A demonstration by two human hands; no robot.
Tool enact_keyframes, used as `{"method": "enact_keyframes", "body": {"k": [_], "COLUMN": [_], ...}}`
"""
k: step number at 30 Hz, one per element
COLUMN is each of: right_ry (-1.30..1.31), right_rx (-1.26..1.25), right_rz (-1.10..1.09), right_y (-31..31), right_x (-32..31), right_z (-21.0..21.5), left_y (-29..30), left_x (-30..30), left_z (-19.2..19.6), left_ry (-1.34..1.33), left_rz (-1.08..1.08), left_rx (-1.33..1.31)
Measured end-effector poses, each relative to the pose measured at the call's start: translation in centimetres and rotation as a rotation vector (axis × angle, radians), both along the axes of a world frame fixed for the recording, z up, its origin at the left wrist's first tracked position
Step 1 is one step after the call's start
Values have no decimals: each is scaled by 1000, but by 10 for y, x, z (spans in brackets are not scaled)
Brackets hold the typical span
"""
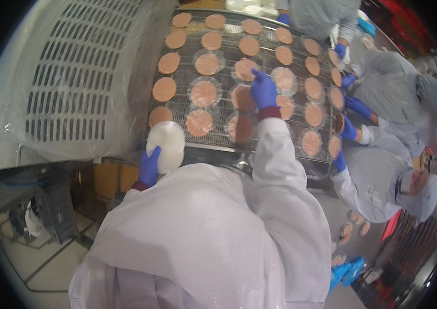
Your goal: The person picks up white circular discs and places them on top of pink circular discs arranged on a metal wire rack. The person handles the discs one at a time, stacking them in rows while other workers perform similar actions nearby.
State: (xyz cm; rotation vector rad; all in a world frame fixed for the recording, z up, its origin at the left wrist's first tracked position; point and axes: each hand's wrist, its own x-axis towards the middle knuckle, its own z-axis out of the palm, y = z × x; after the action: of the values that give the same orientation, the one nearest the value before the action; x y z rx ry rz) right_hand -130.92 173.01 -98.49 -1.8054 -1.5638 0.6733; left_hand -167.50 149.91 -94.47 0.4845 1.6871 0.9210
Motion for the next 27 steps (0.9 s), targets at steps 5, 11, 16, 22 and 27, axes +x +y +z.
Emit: {"method": "enact_keyframes", "body": {"k": [5, 11, 16, 22, 27], "right_ry": [-787, 254, 202, 283, 230], "right_rx": [120, 101, 23, -157, -136], "right_rz": [-93, -58, 309, 356, 260], "right_y": [13, -16, -132, -138, -36], "right_x": [118, -10, -105, -131, -141], "right_z": [-110, -39, -10, -11, -38], "left_y": [4, 27, 59, 80, 60], "left_x": [-11, -13, -4, -16, -33], "left_z": [-11, -21, -47, -61, -40], "left_ry": [142, -100, -169, -125, -16], "left_rz": [-168, -113, -221, -249, -265], "left_rx": [71, -12, 40, 117, 49]}}
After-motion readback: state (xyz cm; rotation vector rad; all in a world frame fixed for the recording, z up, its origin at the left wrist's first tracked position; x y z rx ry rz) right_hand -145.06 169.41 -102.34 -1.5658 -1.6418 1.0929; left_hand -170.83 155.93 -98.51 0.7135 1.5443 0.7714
